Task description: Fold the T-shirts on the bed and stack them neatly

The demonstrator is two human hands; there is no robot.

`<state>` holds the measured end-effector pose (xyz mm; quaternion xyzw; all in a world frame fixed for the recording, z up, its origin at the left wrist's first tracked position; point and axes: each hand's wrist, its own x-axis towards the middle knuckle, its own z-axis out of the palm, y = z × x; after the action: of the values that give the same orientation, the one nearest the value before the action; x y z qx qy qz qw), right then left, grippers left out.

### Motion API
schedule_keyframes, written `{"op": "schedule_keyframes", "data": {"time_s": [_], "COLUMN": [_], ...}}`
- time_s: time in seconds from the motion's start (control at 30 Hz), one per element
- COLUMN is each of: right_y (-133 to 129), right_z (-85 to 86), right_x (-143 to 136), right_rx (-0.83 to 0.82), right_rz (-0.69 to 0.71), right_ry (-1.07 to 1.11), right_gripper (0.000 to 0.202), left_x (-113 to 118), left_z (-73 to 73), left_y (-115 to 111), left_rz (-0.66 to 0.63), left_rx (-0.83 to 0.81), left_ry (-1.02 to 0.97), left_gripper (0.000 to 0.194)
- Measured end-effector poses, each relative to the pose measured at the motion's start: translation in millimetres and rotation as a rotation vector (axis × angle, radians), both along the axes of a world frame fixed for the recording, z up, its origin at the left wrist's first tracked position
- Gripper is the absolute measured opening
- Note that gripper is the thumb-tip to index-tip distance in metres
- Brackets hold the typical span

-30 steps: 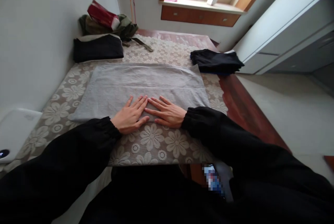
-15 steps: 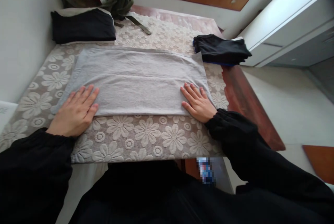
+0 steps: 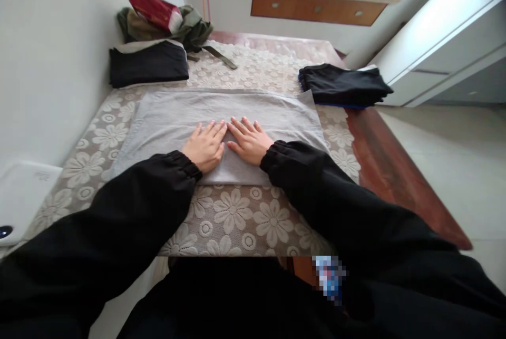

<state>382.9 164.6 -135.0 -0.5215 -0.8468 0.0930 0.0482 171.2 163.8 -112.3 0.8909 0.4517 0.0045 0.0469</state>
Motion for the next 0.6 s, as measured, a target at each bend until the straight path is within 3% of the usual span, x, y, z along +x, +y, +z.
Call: {"op": "schedule_keyframes", "data": {"time_s": [0.1, 0.23, 0.47, 0.6], "right_y": [6, -7, -40, -59], "right_z": [-14.4, -17.7, -25.1, -32.2], "right_x": [-11, 14, 116, 173], "right_rx": [0.045, 0.075, 0.059, 0.052], "right_rz": [-0.049, -0.091, -0.379, -0.471], "right_ry": [0.006, -0.026, -0.158, -0.208], "right_gripper": [0.072, 0.072, 0.076, 0.08], "left_x": [12, -12, -93, -136], "left_z": [-13.5, -17.6, -16.9, -14.8], "left_y": [8, 7, -3, -16], "left_rz": [0.043, 0.093, 0.313, 0.369], "left_rx": [0.01, 0.013, 0.077, 0.084], "left_ry": [-0.035, -0.039, 0.017, 0.052], "left_gripper": [0.071, 0.073, 0.077, 0.081]}}
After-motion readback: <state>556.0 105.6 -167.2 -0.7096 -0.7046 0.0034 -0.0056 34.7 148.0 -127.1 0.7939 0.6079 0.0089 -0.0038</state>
